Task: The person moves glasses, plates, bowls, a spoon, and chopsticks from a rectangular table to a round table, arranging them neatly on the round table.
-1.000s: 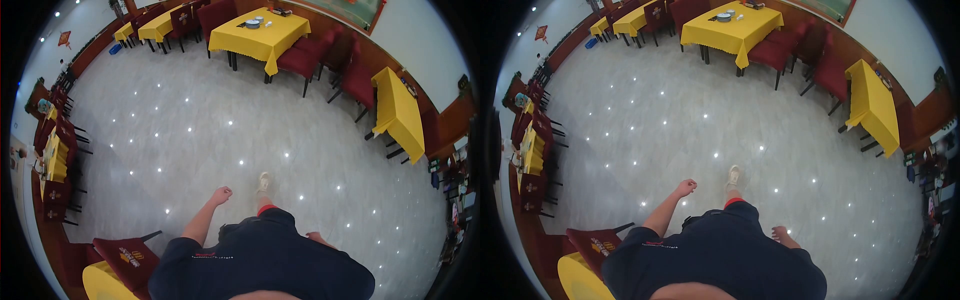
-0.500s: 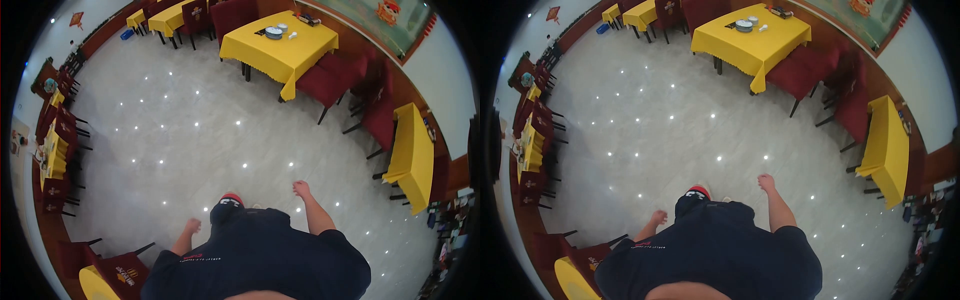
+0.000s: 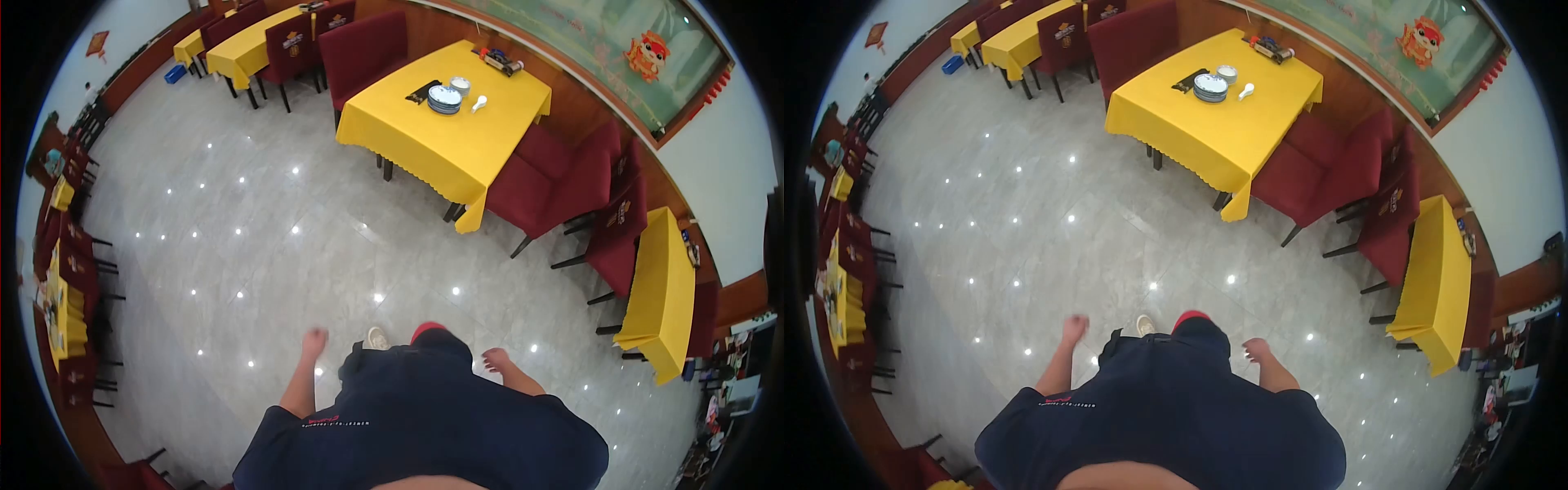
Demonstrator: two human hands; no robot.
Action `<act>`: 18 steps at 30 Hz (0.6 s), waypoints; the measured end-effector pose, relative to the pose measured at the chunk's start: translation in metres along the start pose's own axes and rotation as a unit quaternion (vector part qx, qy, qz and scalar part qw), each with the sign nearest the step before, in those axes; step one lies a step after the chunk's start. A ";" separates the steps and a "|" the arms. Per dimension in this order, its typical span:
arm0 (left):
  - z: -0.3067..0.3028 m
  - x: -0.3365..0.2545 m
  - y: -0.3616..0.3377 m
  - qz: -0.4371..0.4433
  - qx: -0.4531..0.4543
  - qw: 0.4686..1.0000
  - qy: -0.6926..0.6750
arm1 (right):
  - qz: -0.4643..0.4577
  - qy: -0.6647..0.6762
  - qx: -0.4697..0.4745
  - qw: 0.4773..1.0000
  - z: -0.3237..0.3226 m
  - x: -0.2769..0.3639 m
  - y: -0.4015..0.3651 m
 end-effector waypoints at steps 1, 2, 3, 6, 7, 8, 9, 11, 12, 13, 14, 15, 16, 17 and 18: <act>-0.048 -0.099 0.008 0.067 -0.057 0.988 -0.131 | -0.020 0.077 -0.021 0.997 -0.008 -0.015 0.023; -0.091 -0.184 0.012 0.137 -0.077 0.971 -0.181 | 0.001 0.127 -0.042 0.991 -0.011 -0.016 0.024; -0.130 -0.259 0.009 0.217 -0.100 0.935 -0.262 | 0.021 0.176 -0.064 0.982 -0.013 -0.004 0.018; -0.221 -0.423 -0.048 0.623 -0.109 0.678 -0.376 | 0.067 0.143 -0.063 0.985 -0.017 0.029 0.013; -0.231 -0.450 -0.067 0.657 -0.155 0.622 -0.396 | 0.075 0.143 -0.060 0.985 -0.018 0.039 0.021; -0.245 -0.471 -0.093 0.637 -0.098 0.628 -0.436 | 0.104 0.132 -0.048 0.985 -0.020 0.052 0.030; -0.249 -0.490 -0.096 0.692 0.064 0.475 -0.540 | 0.130 0.117 -0.036 0.984 -0.024 0.066 0.039; -0.260 -0.549 -0.093 0.762 0.116 0.376 -0.514 | 0.132 0.086 -0.012 0.987 -0.027 0.104 0.056; -0.259 -0.572 -0.089 0.817 0.176 0.269 -0.478 | 0.114 0.086 -0.007 0.990 -0.029 0.127 0.066; -0.250 -0.579 -0.082 0.819 0.172 0.277 -0.472 | 0.093 0.088 -0.002 0.992 -0.033 0.152 0.077; -0.238 -0.578 -0.075 0.788 0.139 0.289 -0.525 | 0.065 0.098 0.009 0.993 -0.037 0.171 0.103; -0.234 -0.586 -0.062 0.752 0.111 0.300 -0.576 | 0.043 0.098 0.020 0.994 -0.039 0.196 0.127; -0.245 -0.597 -0.037 0.751 0.251 0.360 -0.492 | 0.024 0.102 0.031 0.994 -0.042 0.223 0.152; -0.253 -0.607 -0.011 0.778 0.341 0.346 -0.397 | -0.093 0.008 0.074 0.993 -0.047 0.243 0.186; -0.251 -0.612 0.014 0.792 0.424 0.322 -0.299 | -0.107 -0.008 0.025 0.994 -0.056 0.288 0.175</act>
Point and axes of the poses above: each hand's wrist, its own y-axis towards the middle knuckle, its own z-axis out of the palm, x = y × z, the point moved 2 cm from there along y, towards the middle knuckle
